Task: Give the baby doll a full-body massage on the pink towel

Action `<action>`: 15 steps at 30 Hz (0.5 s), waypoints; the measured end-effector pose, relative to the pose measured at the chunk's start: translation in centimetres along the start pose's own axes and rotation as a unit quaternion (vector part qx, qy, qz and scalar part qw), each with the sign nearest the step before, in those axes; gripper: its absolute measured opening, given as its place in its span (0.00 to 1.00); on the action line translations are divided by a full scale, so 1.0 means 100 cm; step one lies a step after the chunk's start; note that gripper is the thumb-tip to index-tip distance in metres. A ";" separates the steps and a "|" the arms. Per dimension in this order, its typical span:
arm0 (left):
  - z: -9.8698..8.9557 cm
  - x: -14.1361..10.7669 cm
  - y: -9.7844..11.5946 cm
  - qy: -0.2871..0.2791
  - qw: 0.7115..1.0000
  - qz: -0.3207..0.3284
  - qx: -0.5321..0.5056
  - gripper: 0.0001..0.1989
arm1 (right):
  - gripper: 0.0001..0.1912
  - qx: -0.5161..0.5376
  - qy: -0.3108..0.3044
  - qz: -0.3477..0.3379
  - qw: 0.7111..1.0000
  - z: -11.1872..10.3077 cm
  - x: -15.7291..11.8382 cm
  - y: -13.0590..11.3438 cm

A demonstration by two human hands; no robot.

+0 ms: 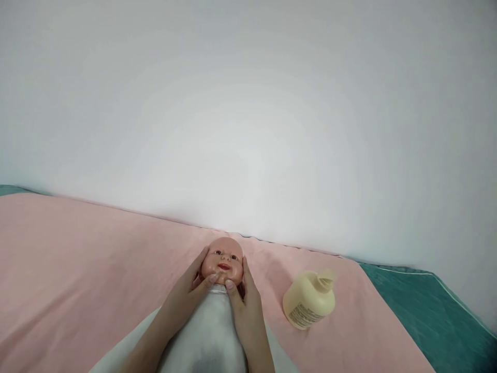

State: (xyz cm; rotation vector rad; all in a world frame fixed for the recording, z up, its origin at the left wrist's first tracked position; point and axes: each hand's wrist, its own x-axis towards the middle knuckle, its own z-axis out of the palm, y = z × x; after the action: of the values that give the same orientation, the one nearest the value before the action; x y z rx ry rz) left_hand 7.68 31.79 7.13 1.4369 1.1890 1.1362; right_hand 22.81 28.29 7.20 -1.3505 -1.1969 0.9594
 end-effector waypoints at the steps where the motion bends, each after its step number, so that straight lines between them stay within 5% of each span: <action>1: 0.001 0.000 0.000 -0.003 1.000 -0.006 -0.018 0.38 | 0.40 0.010 0.000 -0.001 1.000 0.001 0.000 0.002; 6: 0.004 0.000 -0.005 -0.028 0.996 -0.036 -0.079 0.41 | 0.42 0.030 0.007 0.001 1.000 0.003 0.001 0.005; 15: 0.002 0.001 -0.007 -0.011 1.000 0.002 -0.014 0.37 | 0.35 0.004 0.031 -0.001 1.000 0.003 0.001 -0.001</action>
State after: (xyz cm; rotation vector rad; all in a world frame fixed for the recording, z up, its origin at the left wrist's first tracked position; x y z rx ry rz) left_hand 7.77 31.92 6.41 1.4284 1.1499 1.1327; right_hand 22.48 28.43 7.25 -1.3640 -1.1455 0.9135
